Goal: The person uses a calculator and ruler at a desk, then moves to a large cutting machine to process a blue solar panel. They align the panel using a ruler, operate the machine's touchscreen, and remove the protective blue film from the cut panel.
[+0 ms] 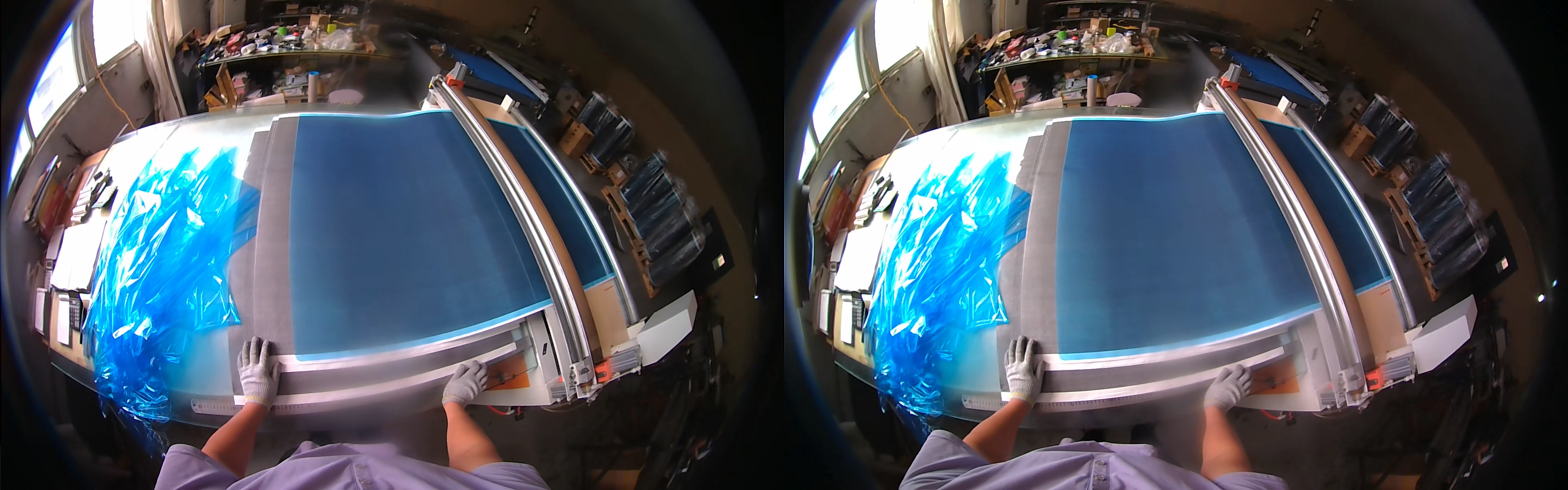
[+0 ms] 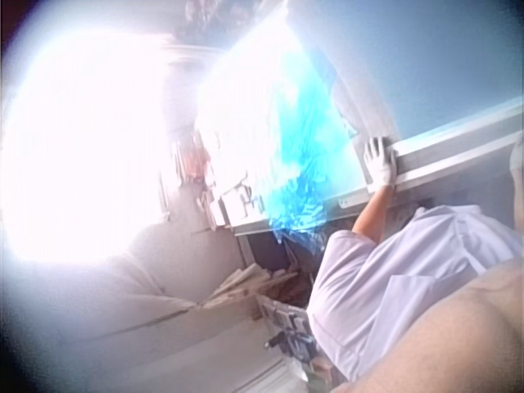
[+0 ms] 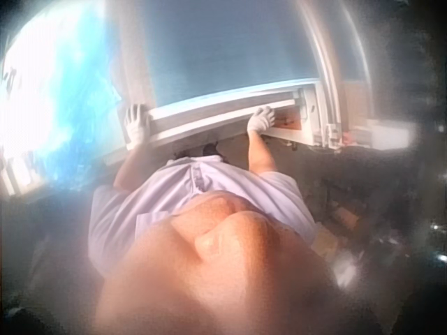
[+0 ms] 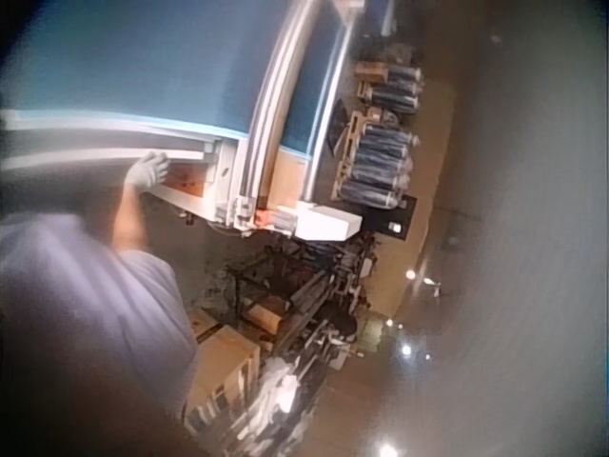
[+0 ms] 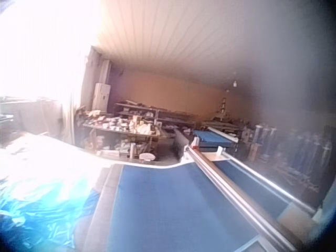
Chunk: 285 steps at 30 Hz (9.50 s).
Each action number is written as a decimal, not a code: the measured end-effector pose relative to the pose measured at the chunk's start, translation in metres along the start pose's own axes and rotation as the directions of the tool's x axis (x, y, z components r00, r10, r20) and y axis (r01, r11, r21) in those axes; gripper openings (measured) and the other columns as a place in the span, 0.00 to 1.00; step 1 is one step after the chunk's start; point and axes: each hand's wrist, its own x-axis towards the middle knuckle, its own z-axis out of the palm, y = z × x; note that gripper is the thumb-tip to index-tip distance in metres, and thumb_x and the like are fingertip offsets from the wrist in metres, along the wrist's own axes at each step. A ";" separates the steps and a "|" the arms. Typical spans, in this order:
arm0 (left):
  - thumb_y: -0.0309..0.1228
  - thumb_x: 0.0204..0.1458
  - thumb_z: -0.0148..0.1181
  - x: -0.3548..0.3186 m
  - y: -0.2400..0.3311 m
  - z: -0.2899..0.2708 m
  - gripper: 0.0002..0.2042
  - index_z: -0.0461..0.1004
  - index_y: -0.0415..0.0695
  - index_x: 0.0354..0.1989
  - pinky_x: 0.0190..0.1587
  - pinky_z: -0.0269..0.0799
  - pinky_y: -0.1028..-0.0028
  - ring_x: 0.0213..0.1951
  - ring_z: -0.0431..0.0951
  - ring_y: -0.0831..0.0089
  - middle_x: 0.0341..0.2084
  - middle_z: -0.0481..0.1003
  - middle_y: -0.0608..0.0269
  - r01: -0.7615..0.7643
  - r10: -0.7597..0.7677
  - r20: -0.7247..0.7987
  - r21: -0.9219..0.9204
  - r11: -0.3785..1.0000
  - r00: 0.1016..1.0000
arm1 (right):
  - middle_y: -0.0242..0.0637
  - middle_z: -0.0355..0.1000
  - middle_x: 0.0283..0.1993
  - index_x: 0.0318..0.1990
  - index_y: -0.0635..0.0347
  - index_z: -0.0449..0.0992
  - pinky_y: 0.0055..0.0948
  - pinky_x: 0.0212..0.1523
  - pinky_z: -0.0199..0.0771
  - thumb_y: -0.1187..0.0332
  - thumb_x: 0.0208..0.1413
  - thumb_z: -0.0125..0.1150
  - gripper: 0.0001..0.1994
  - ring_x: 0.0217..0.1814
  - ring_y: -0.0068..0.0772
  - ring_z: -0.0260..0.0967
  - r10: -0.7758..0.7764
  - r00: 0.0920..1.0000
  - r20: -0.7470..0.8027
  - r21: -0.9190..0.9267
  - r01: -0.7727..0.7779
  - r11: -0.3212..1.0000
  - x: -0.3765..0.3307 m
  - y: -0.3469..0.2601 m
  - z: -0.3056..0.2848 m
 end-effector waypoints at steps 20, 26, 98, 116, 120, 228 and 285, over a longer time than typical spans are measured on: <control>0.36 0.56 0.58 0.000 -0.001 -0.003 0.29 0.63 0.44 0.68 0.71 0.49 0.48 0.70 0.57 0.45 0.68 0.61 0.47 0.006 -0.006 -0.010 -0.017 1.000 1.000 | 0.47 0.64 0.63 0.56 0.57 0.68 0.52 0.64 0.58 0.59 0.62 0.57 0.19 0.66 0.53 0.60 -0.002 0.999 0.042 -0.012 0.002 1.000 0.001 -0.005 -0.006; 0.36 0.56 0.58 0.001 0.003 -0.004 0.29 0.64 0.43 0.67 0.72 0.48 0.49 0.70 0.56 0.45 0.68 0.61 0.48 0.007 -0.007 0.006 -0.007 1.000 1.000 | 0.47 0.64 0.62 0.54 0.56 0.68 0.52 0.63 0.59 0.59 0.62 0.56 0.17 0.66 0.54 0.60 -0.007 1.000 0.018 -0.012 0.008 1.000 0.001 -0.003 -0.006; 0.31 0.61 0.51 0.005 0.005 0.005 0.26 0.62 0.42 0.69 0.73 0.50 0.55 0.72 0.54 0.46 0.70 0.59 0.49 -0.026 0.016 0.102 0.101 0.995 0.995 | 0.49 0.68 0.61 0.62 0.59 0.68 0.52 0.61 0.65 0.50 0.60 0.62 0.29 0.64 0.55 0.63 0.380 0.908 -0.179 0.425 -0.277 0.862 0.140 0.045 -0.006; 0.30 0.60 0.51 -0.008 0.075 0.030 0.26 0.62 0.40 0.69 0.71 0.53 0.51 0.71 0.57 0.45 0.70 0.59 0.47 -0.042 0.043 -0.025 0.057 0.997 0.999 | 0.46 0.71 0.55 0.52 0.46 0.79 0.51 0.56 0.67 0.38 0.48 0.68 0.29 0.58 0.51 0.68 0.481 0.876 -0.031 -0.187 -0.478 0.858 0.268 0.066 0.093; 0.27 0.52 0.58 -0.001 0.102 0.015 0.28 0.67 0.42 0.65 0.68 0.57 0.52 0.68 0.62 0.46 0.68 0.63 0.49 -0.155 0.150 0.137 0.022 0.988 0.979 | 0.43 0.77 0.45 0.39 0.46 0.84 0.50 0.52 0.68 0.51 0.48 0.71 0.15 0.55 0.50 0.69 0.431 0.899 -0.079 -0.185 -0.438 0.880 0.279 0.082 0.107; 0.13 0.39 0.62 0.151 0.144 0.065 0.25 0.76 0.36 0.52 0.49 0.75 0.71 0.42 0.79 0.67 0.41 0.76 0.57 -0.076 0.221 0.464 -0.311 0.947 0.858 | 0.44 0.54 0.76 0.71 0.59 0.60 0.50 0.67 0.56 0.53 0.62 0.57 0.34 0.68 0.51 0.57 -0.180 0.976 0.125 0.118 0.166 0.979 0.209 0.059 0.077; 0.28 0.54 0.63 0.045 -0.143 -0.030 0.22 0.74 0.51 0.60 0.62 0.67 0.53 0.61 0.70 0.46 0.60 0.72 0.56 0.098 -0.071 -0.150 0.179 0.979 0.986 | 0.48 0.58 0.72 0.67 0.56 0.67 0.52 0.70 0.55 0.55 0.68 0.49 0.25 0.73 0.55 0.55 -0.756 0.648 0.092 0.496 0.629 0.599 -0.007 -0.202 0.013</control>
